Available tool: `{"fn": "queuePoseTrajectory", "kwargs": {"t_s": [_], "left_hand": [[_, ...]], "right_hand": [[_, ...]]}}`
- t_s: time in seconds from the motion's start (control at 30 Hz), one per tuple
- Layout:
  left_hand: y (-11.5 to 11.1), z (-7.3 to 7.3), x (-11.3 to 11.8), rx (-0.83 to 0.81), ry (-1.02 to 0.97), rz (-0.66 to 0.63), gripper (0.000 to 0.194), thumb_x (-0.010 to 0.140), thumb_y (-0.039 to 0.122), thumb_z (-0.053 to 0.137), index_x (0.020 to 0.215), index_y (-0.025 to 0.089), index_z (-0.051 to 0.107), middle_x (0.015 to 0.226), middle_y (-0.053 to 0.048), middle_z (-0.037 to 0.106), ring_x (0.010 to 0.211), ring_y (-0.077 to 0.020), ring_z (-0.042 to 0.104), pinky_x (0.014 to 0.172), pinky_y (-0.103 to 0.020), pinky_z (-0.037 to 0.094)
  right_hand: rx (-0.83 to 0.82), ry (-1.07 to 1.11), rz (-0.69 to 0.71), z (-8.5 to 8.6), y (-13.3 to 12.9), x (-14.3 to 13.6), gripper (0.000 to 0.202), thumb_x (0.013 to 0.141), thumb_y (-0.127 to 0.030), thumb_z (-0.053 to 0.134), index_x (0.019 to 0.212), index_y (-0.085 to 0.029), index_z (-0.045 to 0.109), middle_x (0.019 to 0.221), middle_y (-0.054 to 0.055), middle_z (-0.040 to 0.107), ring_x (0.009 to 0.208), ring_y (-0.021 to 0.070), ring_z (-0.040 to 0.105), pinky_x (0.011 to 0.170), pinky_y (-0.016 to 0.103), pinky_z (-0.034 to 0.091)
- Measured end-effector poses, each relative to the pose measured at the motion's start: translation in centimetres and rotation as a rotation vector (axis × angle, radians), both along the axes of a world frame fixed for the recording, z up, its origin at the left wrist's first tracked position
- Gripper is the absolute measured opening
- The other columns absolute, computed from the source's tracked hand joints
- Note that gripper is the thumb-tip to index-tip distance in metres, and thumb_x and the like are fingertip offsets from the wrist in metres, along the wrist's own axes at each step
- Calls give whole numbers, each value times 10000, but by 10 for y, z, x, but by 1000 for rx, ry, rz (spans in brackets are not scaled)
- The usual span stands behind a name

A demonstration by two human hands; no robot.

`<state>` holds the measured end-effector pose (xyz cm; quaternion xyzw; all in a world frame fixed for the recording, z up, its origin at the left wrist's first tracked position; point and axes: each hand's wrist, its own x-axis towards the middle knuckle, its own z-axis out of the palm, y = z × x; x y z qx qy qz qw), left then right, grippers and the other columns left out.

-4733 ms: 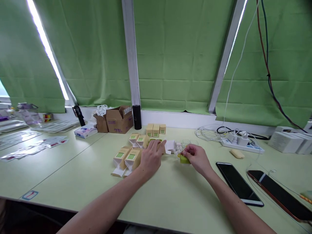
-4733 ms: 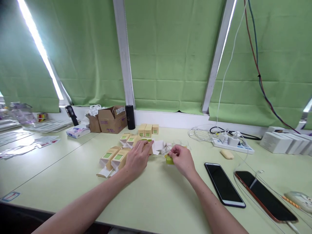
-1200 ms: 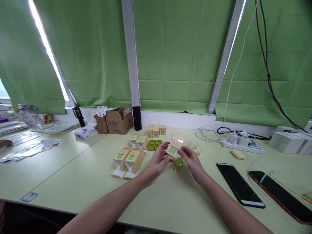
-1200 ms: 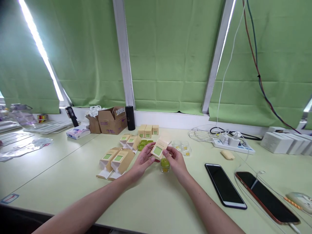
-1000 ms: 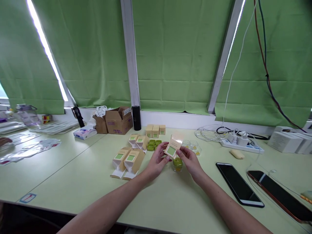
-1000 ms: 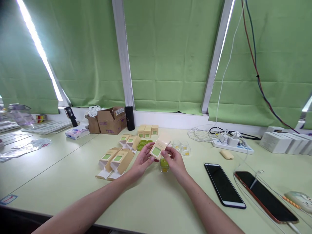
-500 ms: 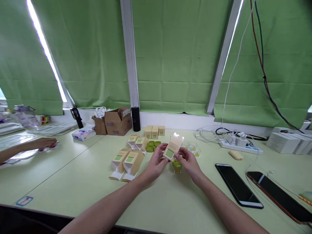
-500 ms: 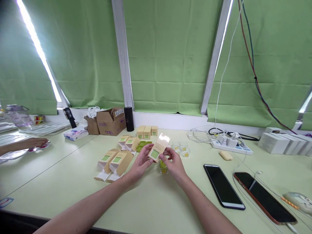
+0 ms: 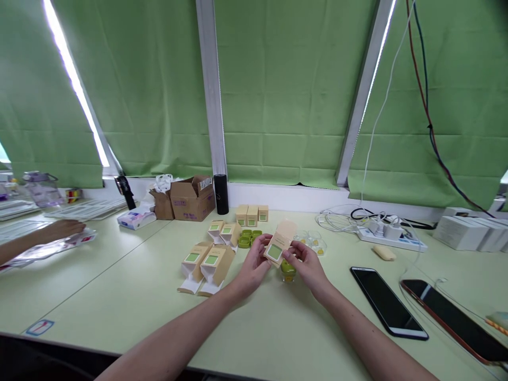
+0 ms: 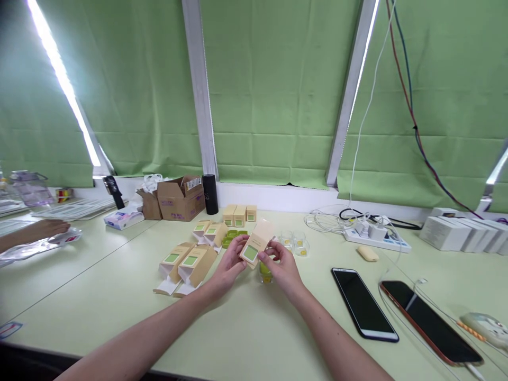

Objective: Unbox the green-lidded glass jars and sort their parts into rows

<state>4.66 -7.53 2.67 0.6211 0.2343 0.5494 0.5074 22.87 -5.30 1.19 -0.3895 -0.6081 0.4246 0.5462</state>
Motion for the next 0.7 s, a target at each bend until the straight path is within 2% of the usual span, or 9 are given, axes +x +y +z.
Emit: {"fn": "queuePoseTrajectory", "kwargs": {"t_s": [0.17, 0.3, 0.4, 0.57, 0.7], "left_hand": [[2, -3, -1, 39, 38, 1, 494, 861, 225, 675, 1319, 249, 490, 1328, -108, 580, 1264, -279, 563, 1036, -392, 467], [2, -5, -3, 52, 91, 35, 634, 758, 88, 604, 1355, 252, 470, 1369, -105, 577, 1323, -281, 531, 1072, -404, 453], [2, -7, -4, 60, 120, 50, 710, 712, 46, 555, 1383, 254, 453, 1413, -109, 564, 1368, -286, 505, 1075, -409, 459], [2, -9, -1, 105, 167, 108, 630, 808, 101, 610, 1394, 248, 432, 1430, -131, 557, 1349, -288, 531, 1042, -409, 492], [4, -12, 0, 193, 246, 253, 489, 884, 197, 668, 1331, 219, 470, 1330, -143, 601, 1248, -277, 592, 1045, -433, 489]], "right_hand": [[-40, 46, 3, 1, -2, -1, 631, 709, -658, 816, 1093, -169, 708, 894, 89, 777, 842, 249, 707, 751, 344, 534], [-101, 166, 54, 4, -3, -3, 619, 678, -668, 844, 1052, -191, 720, 938, 98, 791, 898, 273, 732, 819, 374, 560], [-124, 216, 73, 7, -4, -3, 602, 651, -662, 870, 1012, -202, 729, 977, 108, 800, 972, 300, 739, 874, 397, 565], [-113, 224, 68, 9, -5, -2, 605, 645, -671, 873, 994, -197, 733, 973, 119, 805, 992, 310, 736, 891, 412, 562], [-106, 223, 59, 8, -5, -2, 605, 648, -671, 871, 999, -198, 730, 942, 110, 802, 963, 297, 736, 861, 394, 560]]}}
